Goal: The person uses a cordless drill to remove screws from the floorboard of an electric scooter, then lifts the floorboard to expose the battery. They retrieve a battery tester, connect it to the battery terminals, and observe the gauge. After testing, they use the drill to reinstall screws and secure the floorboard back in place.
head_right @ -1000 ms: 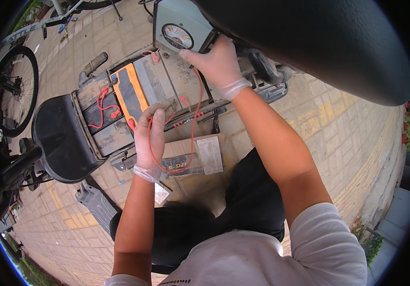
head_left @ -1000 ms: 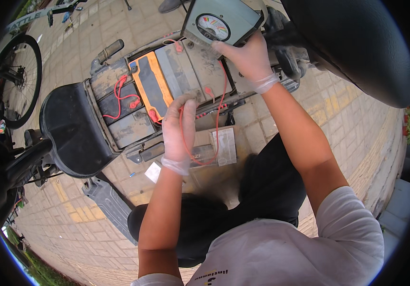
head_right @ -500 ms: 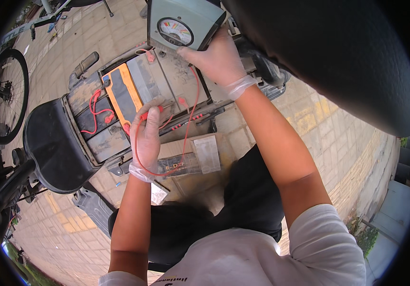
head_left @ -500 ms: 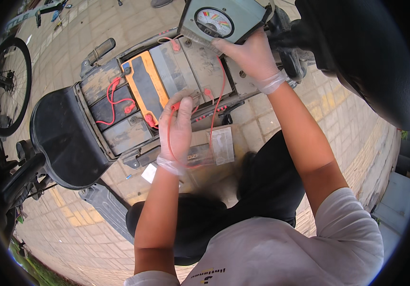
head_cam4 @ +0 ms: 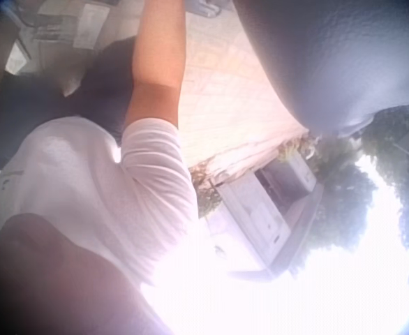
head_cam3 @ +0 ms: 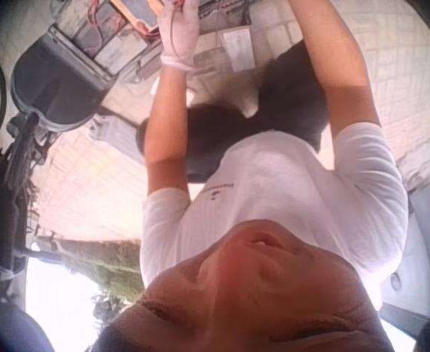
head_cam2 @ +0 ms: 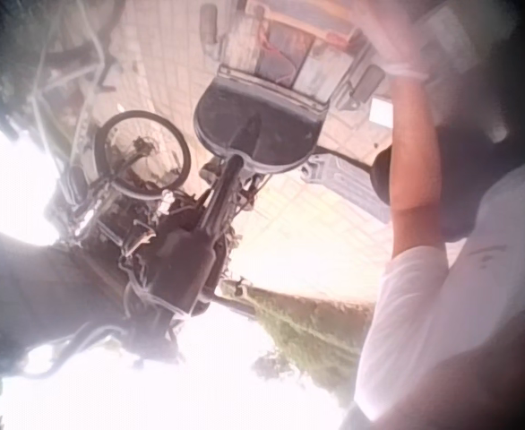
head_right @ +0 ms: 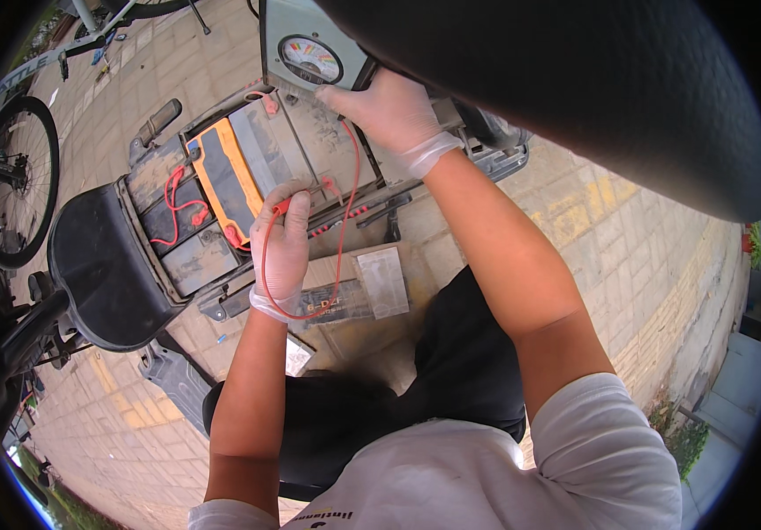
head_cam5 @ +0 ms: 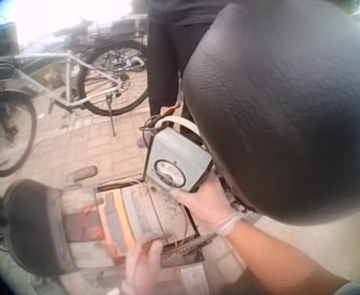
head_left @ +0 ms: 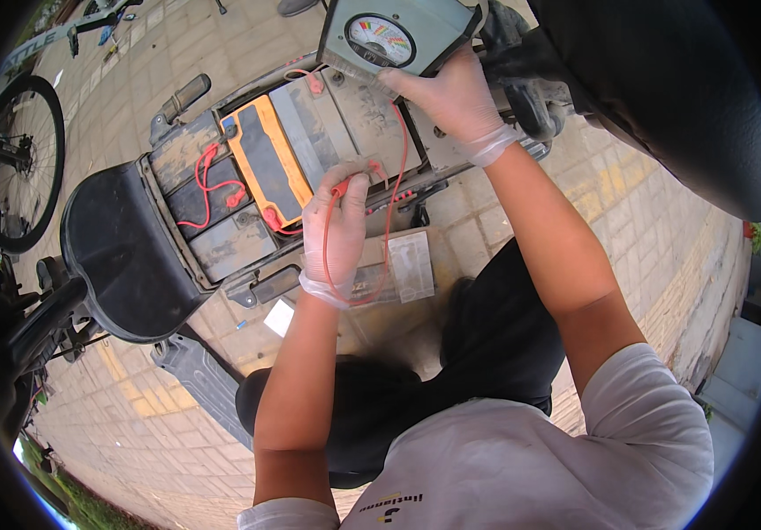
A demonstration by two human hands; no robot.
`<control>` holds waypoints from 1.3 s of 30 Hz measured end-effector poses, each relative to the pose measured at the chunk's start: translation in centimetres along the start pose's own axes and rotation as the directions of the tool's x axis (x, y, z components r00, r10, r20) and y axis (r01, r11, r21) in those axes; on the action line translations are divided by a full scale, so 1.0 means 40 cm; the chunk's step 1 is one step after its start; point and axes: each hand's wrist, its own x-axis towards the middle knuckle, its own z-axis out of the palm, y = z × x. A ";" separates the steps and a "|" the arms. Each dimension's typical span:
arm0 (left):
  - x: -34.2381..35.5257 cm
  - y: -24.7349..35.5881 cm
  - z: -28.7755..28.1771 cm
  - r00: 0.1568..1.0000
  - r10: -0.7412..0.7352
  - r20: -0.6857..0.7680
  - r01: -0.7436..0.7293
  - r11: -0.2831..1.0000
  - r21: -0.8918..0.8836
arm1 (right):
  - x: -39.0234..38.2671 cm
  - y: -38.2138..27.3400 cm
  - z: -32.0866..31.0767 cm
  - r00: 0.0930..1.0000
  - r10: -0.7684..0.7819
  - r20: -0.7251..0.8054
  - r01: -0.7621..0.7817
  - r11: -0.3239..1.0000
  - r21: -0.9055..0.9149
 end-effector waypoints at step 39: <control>0.024 -0.006 0.064 0.923 0.370 0.104 -0.362 0.747 0.557 | 0.018 -0.031 0.000 1.000 0.030 -0.009 -0.029 0.997 0.077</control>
